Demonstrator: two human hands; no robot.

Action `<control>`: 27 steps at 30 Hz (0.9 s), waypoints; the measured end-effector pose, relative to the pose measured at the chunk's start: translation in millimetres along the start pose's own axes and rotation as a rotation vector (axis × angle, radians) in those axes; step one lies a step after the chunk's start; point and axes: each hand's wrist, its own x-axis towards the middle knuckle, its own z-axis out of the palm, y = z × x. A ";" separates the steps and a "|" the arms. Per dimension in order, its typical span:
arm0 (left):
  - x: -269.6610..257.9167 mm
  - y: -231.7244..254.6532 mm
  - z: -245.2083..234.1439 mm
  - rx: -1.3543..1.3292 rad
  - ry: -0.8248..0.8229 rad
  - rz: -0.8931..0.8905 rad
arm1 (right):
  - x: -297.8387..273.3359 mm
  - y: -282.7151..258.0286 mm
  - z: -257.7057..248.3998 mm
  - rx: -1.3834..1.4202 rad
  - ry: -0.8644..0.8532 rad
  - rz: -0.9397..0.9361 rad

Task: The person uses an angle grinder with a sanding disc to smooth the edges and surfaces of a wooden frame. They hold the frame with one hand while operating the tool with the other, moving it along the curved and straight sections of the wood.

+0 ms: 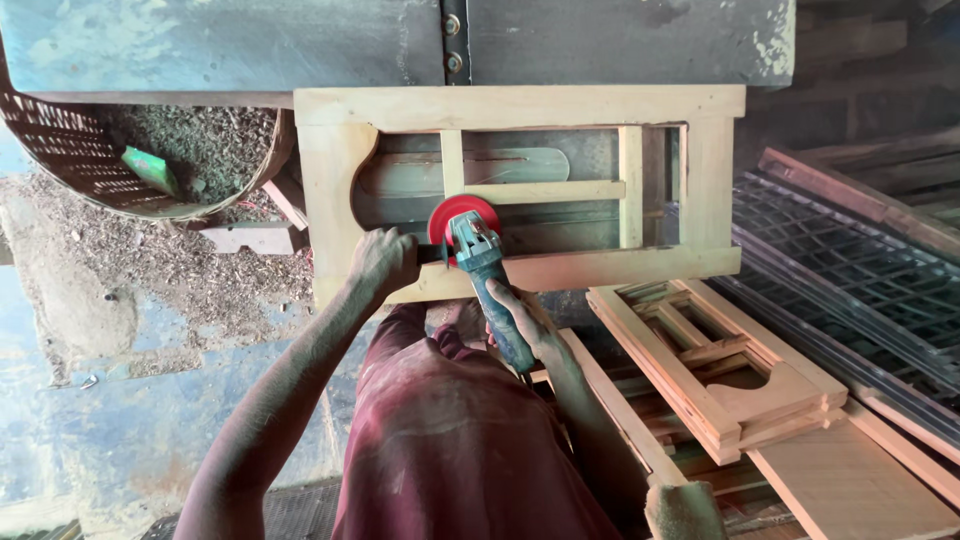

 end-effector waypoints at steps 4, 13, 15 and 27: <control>-14.8 8.5 0.2 -0.024 -0.004 -0.014 | -9.1 9.9 1.0 -0.024 0.012 0.030; -50.9 33.4 -2.5 -0.065 -0.059 -0.004 | -38.1 32.9 -2.4 -0.046 0.033 0.055; -56.6 38.6 3.2 -0.044 -0.116 -0.046 | -44.6 37.2 -4.2 -0.079 0.034 0.061; -74.9 22.6 12.5 -0.021 -0.142 -0.150 | -36.2 43.0 8.0 -0.060 -0.004 0.012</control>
